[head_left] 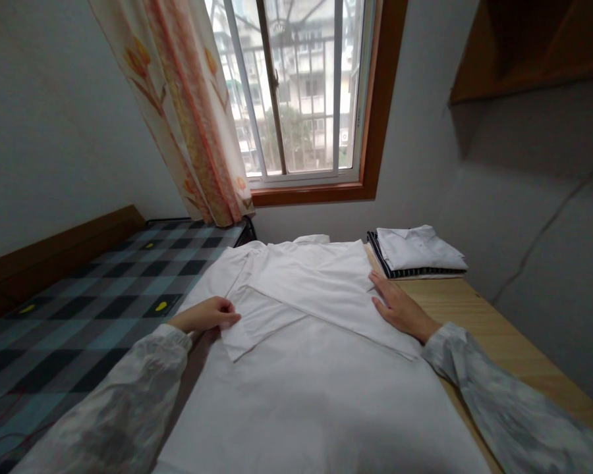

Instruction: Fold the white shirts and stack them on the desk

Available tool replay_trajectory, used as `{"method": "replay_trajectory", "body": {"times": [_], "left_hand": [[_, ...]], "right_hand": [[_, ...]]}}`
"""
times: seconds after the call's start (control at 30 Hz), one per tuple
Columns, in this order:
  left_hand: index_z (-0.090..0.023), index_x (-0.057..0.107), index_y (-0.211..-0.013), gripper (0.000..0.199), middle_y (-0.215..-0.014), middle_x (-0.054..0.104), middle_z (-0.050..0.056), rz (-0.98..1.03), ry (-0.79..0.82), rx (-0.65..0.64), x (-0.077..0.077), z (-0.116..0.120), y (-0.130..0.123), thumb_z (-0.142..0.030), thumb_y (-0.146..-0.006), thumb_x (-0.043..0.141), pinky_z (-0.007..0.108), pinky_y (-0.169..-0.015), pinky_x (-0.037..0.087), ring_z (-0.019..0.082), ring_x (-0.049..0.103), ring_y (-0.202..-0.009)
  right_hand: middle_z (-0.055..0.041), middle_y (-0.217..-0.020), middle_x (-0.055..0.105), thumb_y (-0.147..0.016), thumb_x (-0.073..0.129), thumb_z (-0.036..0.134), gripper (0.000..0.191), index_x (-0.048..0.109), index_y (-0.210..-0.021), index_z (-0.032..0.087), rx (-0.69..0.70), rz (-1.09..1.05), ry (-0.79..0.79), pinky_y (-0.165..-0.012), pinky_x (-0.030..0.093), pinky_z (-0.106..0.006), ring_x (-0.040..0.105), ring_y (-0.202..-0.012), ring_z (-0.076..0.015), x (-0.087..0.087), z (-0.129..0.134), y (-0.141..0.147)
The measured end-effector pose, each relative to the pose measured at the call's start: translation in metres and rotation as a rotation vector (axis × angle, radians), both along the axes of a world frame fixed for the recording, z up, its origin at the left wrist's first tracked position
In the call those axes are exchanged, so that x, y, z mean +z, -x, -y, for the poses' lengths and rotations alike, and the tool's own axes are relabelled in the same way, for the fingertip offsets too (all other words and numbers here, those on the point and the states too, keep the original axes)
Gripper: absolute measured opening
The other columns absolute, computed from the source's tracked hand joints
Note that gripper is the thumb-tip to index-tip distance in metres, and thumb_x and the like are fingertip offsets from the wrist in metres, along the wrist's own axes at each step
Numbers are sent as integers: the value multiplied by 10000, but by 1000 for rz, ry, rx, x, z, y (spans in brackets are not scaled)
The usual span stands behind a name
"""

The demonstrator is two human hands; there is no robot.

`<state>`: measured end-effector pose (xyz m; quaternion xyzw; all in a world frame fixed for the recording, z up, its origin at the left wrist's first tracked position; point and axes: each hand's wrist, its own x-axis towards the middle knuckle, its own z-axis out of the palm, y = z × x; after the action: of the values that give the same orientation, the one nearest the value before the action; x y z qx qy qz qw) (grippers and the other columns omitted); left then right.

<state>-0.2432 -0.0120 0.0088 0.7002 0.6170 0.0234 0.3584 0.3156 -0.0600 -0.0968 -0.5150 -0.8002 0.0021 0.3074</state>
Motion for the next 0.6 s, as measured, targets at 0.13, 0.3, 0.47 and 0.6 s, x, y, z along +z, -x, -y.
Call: {"method": "replay_trajectory", "body": {"times": [0.13, 0.3, 0.47, 0.6], "left_hand": [[-215, 620, -683, 565, -609, 583, -10, -40, -8, -30, 3, -7, -3, -735, -557, 799, 274, -605, 401, 181, 534, -632], [-216, 601, -685, 613, -601, 546, -24, -7, 60, -44, 0, -9, 3, -783, -564, 800, 266, -587, 381, 162, 507, -607], [-229, 552, -690, 676, -593, 499, -44, 6, 93, -29, -7, -8, 10, -843, -564, 804, 263, -560, 362, 154, 488, -572], [-223, 582, -669, 622, -585, 548, -25, -45, 93, -57, -5, -10, 12, -794, -581, 813, 273, -574, 364, 171, 515, -589]], "right_hand": [[-181, -1386, 719, -1040, 503, 271, 495, 589, -1517, 167, -157, 7, 10, -1123, 545, -493, 672, -1278, -340, 8, -16, -5], [-129, -1195, 734, -1036, 507, 189, 357, 738, -1303, 243, -340, 218, 51, -811, 563, -357, 720, -971, -268, 20, -24, -5], [-152, -1154, 717, -1089, 476, 230, 343, 805, -1179, 254, -349, 347, 49, -791, 524, -369, 705, -959, -278, 25, -22, -2], [-178, -1106, 722, -1056, 493, 174, 343, 821, -1144, 226, -306, 413, 60, -871, 528, -413, 693, -986, -305, 34, -17, -2]]}}
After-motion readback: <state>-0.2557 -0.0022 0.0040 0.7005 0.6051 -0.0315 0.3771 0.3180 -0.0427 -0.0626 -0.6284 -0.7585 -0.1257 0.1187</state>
